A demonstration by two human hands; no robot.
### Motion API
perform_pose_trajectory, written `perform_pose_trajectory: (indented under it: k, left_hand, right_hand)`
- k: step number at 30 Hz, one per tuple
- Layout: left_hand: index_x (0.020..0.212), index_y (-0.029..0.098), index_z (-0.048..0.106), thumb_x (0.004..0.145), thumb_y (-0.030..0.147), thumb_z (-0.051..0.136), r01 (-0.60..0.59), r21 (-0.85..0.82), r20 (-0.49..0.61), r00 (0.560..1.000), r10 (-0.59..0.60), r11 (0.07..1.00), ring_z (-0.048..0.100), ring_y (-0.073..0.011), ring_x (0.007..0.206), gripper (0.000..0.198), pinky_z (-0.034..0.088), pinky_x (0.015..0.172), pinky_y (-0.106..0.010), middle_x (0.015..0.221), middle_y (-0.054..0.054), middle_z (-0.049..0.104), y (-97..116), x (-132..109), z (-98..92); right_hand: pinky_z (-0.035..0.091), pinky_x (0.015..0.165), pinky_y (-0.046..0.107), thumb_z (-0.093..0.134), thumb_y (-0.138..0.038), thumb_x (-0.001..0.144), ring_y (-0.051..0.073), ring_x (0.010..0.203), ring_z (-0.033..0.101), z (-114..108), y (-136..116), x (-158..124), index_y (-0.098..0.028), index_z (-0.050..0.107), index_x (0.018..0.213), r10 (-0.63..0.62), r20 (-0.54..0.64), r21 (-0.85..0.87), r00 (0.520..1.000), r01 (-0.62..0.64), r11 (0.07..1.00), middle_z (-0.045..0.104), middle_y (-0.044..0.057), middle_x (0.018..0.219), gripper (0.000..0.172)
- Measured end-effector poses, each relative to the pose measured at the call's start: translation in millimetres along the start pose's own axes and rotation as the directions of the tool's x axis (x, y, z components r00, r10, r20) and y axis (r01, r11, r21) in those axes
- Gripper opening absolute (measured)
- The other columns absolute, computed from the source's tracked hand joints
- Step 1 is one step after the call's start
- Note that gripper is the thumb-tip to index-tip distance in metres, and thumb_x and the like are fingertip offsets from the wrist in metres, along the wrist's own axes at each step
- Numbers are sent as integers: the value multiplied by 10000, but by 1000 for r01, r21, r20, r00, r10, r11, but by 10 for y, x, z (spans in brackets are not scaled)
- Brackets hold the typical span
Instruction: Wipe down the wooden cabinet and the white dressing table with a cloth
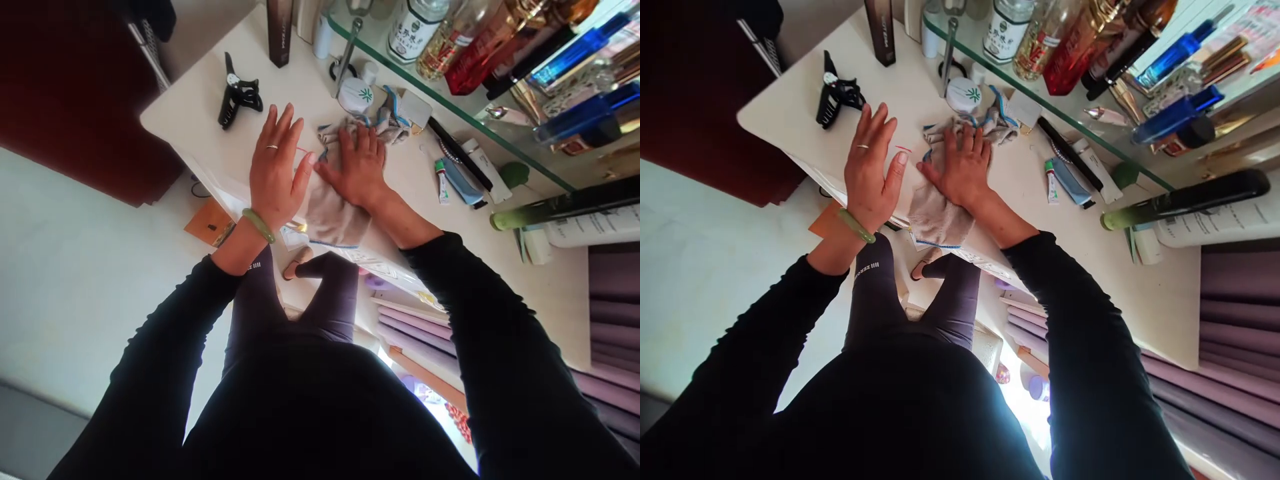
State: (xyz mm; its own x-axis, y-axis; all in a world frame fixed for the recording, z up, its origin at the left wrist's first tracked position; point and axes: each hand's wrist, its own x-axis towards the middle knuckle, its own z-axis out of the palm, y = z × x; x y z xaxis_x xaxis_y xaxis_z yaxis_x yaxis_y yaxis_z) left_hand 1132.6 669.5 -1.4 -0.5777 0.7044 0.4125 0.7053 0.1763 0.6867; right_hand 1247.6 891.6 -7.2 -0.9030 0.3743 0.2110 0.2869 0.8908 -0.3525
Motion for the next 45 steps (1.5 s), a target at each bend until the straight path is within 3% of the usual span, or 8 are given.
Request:
perform_pose_trajectory:
  k: [6, 12, 17, 22, 29, 33, 38, 45]
  left_hand:
    - [1743, 229, 447, 1106, 819, 244, -56, 47, 48, 997, 54, 997, 107, -335, 1833, 892, 114, 1516, -645, 1915, -26, 325, -215, 19, 118]
    - [1662, 368, 565, 986, 794, 538, -91, -43, 181, 979, 97, 995, 266, -428, 1768, 800, 257, 1452, -734, 1769, -24, 552, -147, 528, 176]
    - [1465, 317, 684, 971, 797, 528, -207, 71, 314, 933, 175, 976, 442, -454, 1555, 706, 230, 1436, -725, 1578, -58, 717, 48, 1594, 685]
    - [1522, 215, 667, 875, 858, 552, -253, 258, 364, 919, 148, 933, 521, -474, 1402, 919, 205, 1419, -732, 1424, -130, 775, 143, 2122, 1143]
    - [1788, 131, 394, 664, 999, 599, -117, 117, 320, 945, 74, 986, 276, -499, 1575, 1434, 60, 1440, -671, 1479, -140, 759, 43, 2118, 1393]
    - [1817, 399, 379, 608, 979, 601, 9, -45, 303, 953, 5, 999, 165, -492, 1652, 1360, 196, 1359, -727, 1384, -35, 807, 63, 2131, 1440]
    - [1751, 286, 468, 700, 1126, 434, 11, 131, 301, 952, -50, 991, 180, -423, 1593, 1345, 190, 1366, -728, 1382, -62, 815, 165, 2137, 1452]
    - [1588, 143, 591, 698, 869, 888, -70, 191, 284, 959, 13, 979, 324, -502, 1544, 1186, 315, 1373, -757, 1540, -191, 687, 167, 1732, 907]
  right_hand:
    - [324, 1412, 744, 396, -637, 1166, 416, 1728, 390, -384, 88, -537, -313, 492, 1728, -153, 59, -37, 986, 156, 987, 486, 136, 1797, 656]
    - [613, 1191, 656, 600, -559, 1052, 410, 1452, 690, -949, 363, -1404, -283, 676, 1383, -84, 30, 67, 996, 81, 994, 735, 157, 1453, 438]
    - [456, 1333, 720, 655, -726, 991, 454, 1624, 520, -736, 401, -1058, -204, 500, 1686, 38, -91, -71, 995, -45, 996, 509, 250, 1740, 883]
    - [342, 1376, 756, 489, -748, 1095, 451, 1737, 349, -525, 447, -626, -281, 376, 1814, -70, 51, -171, 996, 78, 982, 321, 169, 1897, 864]
    - [396, 1329, 734, 505, -704, 1099, 465, 1621, 466, -461, 609, -470, -224, 390, 1810, -4, -17, -231, 1000, 0, 973, 515, 238, 1716, 866]
    - [406, 1307, 735, 528, -685, 1098, 460, 1533, 522, -384, 634, -391, -214, 529, 1706, 23, -89, -223, 996, -43, 974, 575, 243, 1608, 769]
    - [413, 1303, 745, 517, -715, 1098, 442, 1489, 545, -359, 606, -386, -261, 621, 1580, -2, -153, -144, 988, -20, 989, 617, 215, 1545, 670]
    - [373, 1336, 784, 525, -714, 1098, 448, 1580, 497, -366, 609, -399, -276, 639, 1521, -14, -201, -67, 979, 1, 998, 581, 205, 1618, 620]
